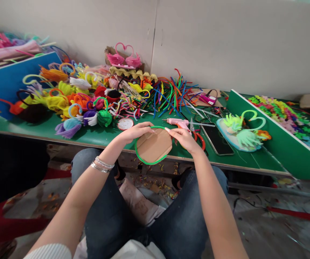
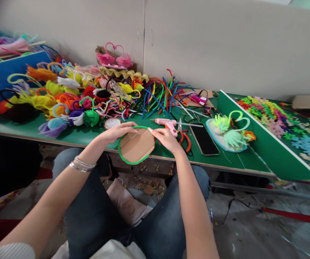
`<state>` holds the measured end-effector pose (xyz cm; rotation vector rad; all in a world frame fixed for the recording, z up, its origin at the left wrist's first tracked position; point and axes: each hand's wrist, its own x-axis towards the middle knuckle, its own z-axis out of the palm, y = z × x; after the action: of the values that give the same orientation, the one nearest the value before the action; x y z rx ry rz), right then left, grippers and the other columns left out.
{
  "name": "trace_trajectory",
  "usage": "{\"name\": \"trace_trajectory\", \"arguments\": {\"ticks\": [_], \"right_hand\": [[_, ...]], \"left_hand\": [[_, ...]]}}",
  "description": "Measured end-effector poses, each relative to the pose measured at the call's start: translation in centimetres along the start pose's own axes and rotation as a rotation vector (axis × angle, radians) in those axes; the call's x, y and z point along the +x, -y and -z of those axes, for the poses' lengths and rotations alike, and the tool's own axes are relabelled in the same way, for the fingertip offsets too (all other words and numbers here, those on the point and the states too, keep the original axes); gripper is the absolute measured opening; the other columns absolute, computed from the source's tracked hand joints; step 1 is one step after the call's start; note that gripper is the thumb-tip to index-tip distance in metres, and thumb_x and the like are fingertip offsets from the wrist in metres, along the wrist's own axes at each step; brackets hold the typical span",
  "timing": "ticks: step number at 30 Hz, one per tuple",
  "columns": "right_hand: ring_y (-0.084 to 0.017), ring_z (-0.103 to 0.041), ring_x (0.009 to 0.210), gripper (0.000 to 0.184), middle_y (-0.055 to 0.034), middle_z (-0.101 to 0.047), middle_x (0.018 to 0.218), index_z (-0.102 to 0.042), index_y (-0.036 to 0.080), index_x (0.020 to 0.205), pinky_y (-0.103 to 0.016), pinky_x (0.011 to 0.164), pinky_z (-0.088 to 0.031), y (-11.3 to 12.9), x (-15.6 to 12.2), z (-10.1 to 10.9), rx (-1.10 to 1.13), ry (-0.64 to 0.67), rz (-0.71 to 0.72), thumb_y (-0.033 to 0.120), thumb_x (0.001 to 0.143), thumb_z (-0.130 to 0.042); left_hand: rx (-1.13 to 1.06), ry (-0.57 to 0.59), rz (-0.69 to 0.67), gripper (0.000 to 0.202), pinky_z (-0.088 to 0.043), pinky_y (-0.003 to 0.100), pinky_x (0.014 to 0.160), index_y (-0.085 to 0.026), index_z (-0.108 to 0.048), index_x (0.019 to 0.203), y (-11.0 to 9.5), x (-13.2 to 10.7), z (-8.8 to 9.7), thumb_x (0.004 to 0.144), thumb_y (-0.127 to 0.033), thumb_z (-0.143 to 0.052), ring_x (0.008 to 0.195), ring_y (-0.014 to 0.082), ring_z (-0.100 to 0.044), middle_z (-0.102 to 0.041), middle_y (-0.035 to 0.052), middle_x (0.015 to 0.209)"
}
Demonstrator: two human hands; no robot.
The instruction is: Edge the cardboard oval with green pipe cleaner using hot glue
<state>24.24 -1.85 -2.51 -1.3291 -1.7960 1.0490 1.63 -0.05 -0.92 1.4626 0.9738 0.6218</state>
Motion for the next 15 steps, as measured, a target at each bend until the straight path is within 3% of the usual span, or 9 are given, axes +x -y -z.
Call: {"name": "trace_trajectory", "arguments": {"ticks": [4, 11, 15], "right_hand": [[-0.010, -0.034, 0.055, 0.048, 0.0016, -0.043, 0.058, -0.067, 0.019, 0.066, -0.027, 0.054, -0.029, 0.25, -0.11, -0.07, 0.003, -0.004, -0.011, 0.065, 0.074, -0.055], [-0.012, -0.042, 0.062, 0.046, 0.0001, -0.048, 0.061, -0.068, 0.017, 0.068, -0.027, 0.059, -0.033, 0.77, -0.19, -0.32, 0.040, 0.001, -0.002, 0.062, 0.074, -0.057], [-0.011, -0.037, 0.059, 0.047, 0.0011, -0.042, 0.058, -0.061, 0.018, 0.060, -0.027, 0.057, -0.030, 0.93, -0.24, -0.36, 0.024, -0.001, 0.015, 0.063, 0.074, -0.056]], "left_hand": [[0.003, -0.004, 0.002, 0.022, -0.038, 0.024, 0.069, -0.020, -0.058, 0.084, 0.06, 0.06, 0.00, 0.069, -0.035, -0.058, 0.079, 0.0149, -0.054, -0.059, -0.0022, 0.078], [0.008, -0.022, -0.019, 0.021, -0.036, 0.023, 0.067, -0.020, -0.057, 0.082, 0.34, 0.26, 0.04, 0.068, -0.035, -0.060, 0.079, 0.0138, -0.052, -0.057, -0.0030, 0.077], [0.011, -0.029, -0.020, 0.023, -0.035, 0.023, 0.065, -0.020, -0.056, 0.081, 0.46, 0.34, 0.04, 0.066, -0.036, -0.061, 0.076, 0.0134, -0.051, -0.057, -0.0034, 0.076]]}}
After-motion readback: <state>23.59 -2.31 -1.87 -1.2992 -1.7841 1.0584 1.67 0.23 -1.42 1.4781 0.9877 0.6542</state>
